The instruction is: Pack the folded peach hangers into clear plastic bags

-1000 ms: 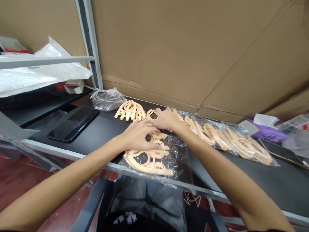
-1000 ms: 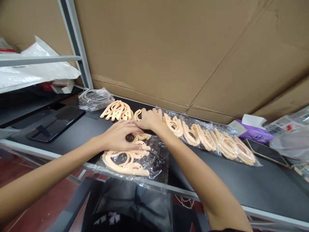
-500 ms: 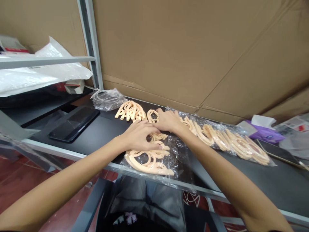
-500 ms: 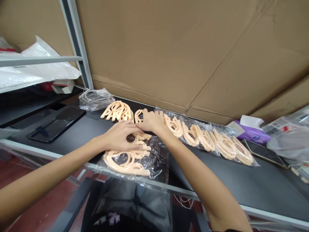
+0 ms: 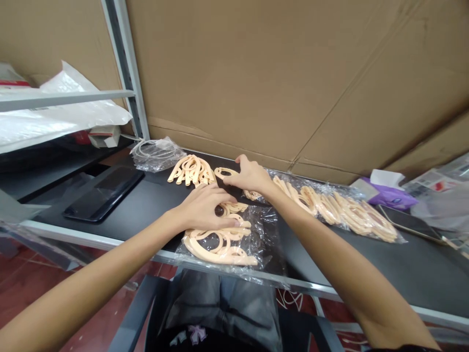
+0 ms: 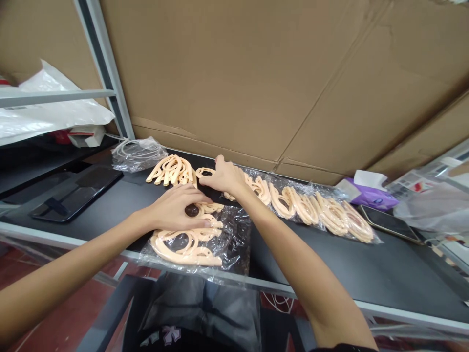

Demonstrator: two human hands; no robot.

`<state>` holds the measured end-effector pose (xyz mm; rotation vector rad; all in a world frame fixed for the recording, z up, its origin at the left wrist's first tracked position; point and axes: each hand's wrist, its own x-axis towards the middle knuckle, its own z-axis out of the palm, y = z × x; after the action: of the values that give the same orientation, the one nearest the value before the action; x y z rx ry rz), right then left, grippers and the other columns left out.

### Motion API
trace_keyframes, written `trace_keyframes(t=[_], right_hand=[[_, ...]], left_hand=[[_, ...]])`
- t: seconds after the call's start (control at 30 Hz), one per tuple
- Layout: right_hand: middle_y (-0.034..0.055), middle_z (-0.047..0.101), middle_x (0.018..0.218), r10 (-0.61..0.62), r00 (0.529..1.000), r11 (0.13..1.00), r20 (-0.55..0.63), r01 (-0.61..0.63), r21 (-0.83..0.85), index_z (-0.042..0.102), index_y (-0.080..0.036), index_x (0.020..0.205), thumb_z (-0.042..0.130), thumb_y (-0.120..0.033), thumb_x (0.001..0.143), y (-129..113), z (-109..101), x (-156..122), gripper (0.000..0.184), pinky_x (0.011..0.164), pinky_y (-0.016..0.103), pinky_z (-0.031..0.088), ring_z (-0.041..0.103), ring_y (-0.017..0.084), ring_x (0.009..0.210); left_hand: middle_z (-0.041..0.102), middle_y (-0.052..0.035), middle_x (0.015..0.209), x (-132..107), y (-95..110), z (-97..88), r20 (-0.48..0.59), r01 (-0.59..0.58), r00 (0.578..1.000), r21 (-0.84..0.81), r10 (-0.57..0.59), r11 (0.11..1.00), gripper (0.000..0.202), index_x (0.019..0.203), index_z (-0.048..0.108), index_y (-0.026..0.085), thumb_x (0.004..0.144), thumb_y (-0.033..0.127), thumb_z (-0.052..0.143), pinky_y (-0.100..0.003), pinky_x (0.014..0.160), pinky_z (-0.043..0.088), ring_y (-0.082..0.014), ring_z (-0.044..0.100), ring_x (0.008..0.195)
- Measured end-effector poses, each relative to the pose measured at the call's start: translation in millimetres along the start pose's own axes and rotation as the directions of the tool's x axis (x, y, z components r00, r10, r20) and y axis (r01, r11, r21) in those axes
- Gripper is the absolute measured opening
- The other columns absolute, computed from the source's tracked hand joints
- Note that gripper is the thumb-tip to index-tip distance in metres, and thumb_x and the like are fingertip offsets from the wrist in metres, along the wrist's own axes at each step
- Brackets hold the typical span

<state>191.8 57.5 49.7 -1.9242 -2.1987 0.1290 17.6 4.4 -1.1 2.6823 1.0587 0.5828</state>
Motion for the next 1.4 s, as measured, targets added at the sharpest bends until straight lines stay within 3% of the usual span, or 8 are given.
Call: trace_keyframes(t=[0.17,0.27,0.37,0.5,0.6,0.87,1.1,1.4], right_hand=[[0.0175,0.072,0.117,-0.015,0.996,0.995,-0.088,0.023,0.092,0.052,-0.017,0.135,0.071,-0.045,0.069,23.7,-25.9,-28.3,0.075,0.085,0.046,0.053,0.069,0.036,0.102],[0.0113,0.076,0.111,-0.011,0.994,0.969,-0.11,0.038,0.244,0.054,-0.024,0.13,0.075,-0.039,0.065,52.9,-44.8,-63.4,0.071,0.082,0.043,0.054,0.072,0.031,0.093],[0.0101,0.077,0.11,-0.009,0.993,0.958,-0.118,0.042,0.285,0.056,-0.028,0.124,0.077,-0.037,0.063,85.0,-59.1,-106.6,0.065,0.081,0.045,0.054,0.073,0.034,0.097],[0.0098,0.078,0.11,-0.082,0.992,0.947,-0.098,0.109,0.301,0.055,-0.03,0.121,0.079,-0.035,0.063,119.7,-60.5,-156.5,0.063,0.086,0.048,0.056,0.072,0.036,0.105],[0.0082,0.079,0.111,-0.097,0.993,0.94,-0.066,0.113,0.321,0.054,-0.032,0.12,0.077,-0.034,0.065,132.9,-50.1,-176.0,0.06,0.09,0.05,0.056,0.073,0.035,0.105],[0.0078,0.077,0.114,-0.108,0.993,0.86,-0.048,0.117,0.497,0.05,-0.03,0.111,0.077,-0.033,0.065,120.4,-27.4,-169.9,0.053,0.101,0.05,0.052,0.07,0.033,0.111],[0.0048,0.077,0.113,-0.208,0.978,0.771,-0.019,0.176,0.612,0.045,-0.03,0.108,0.076,-0.028,0.069,114.1,-17.0,-160.1,0.05,0.095,0.044,0.052,0.07,0.028,0.106],[0.0072,0.071,0.124,-0.276,0.96,0.783,0.04,0.201,0.589,0.047,-0.027,0.113,0.074,-0.024,0.067,99.2,-13.3,-146.5,0.053,0.102,0.048,0.047,0.065,0.03,0.113]], left_hand=[[0.075,-0.0054,0.119,-0.3,-0.9,0.3,-0.008,-0.018,1.0,-0.004,0.018,1.0,0.056,0.118,0.072,0.025,0.085,0.069,0.064,-0.042,0.095,0.042,-0.0305,0.062,0.112],[0.075,-0.0053,0.119,0.4,-1.4,0.4,-0.001,-0.012,1.0,-0.026,0.012,1.0,0.054,0.12,0.072,0.024,0.084,0.064,0.066,-0.042,0.095,0.043,-0.0304,0.062,0.11],[0.075,-0.0034,0.119,1.3,-2.5,1.0,0.007,-0.003,1.0,-0.064,0.003,0.998,0.048,0.118,0.073,0.025,0.085,0.059,0.067,-0.042,0.095,0.044,-0.0288,0.062,0.107],[0.076,-0.0031,0.119,1.7,-4.2,2.1,-0.011,0.002,1.0,-0.129,-0.003,0.992,0.043,0.115,0.074,0.026,0.085,0.056,0.068,-0.043,0.096,0.044,-0.028,0.063,0.108],[0.076,-0.004,0.115,1.7,-4.2,2.5,-0.024,0.012,1.0,-0.15,-0.016,0.989,0.041,0.114,0.074,0.025,0.086,0.054,0.067,-0.044,0.097,0.045,-0.0276,0.064,0.107],[0.078,-0.0068,0.115,3.8,-7.5,8.3,-0.034,0.085,0.994,-0.295,-0.099,0.952,0.035,0.113,0.075,0.022,0.095,0.045,0.055,-0.036,0.088,0.055,-0.023,0.072,0.1],[0.078,-0.0101,0.115,5.0,-10.2,11.7,-0.032,0.124,0.988,-0.401,-0.149,0.908,0.036,0.112,0.076,0.018,0.093,0.043,0.058,-0.037,0.094,0.055,-0.0242,0.072,0.104],[0.078,-0.0091,0.115,4.6,-11.1,13.5,-0.038,0.121,0.987,-0.44,-0.154,0.89,0.036,0.112,0.075,0.017,0.092,0.042,0.061,-0.034,0.095,0.056,-0.0224,0.073,0.104]])
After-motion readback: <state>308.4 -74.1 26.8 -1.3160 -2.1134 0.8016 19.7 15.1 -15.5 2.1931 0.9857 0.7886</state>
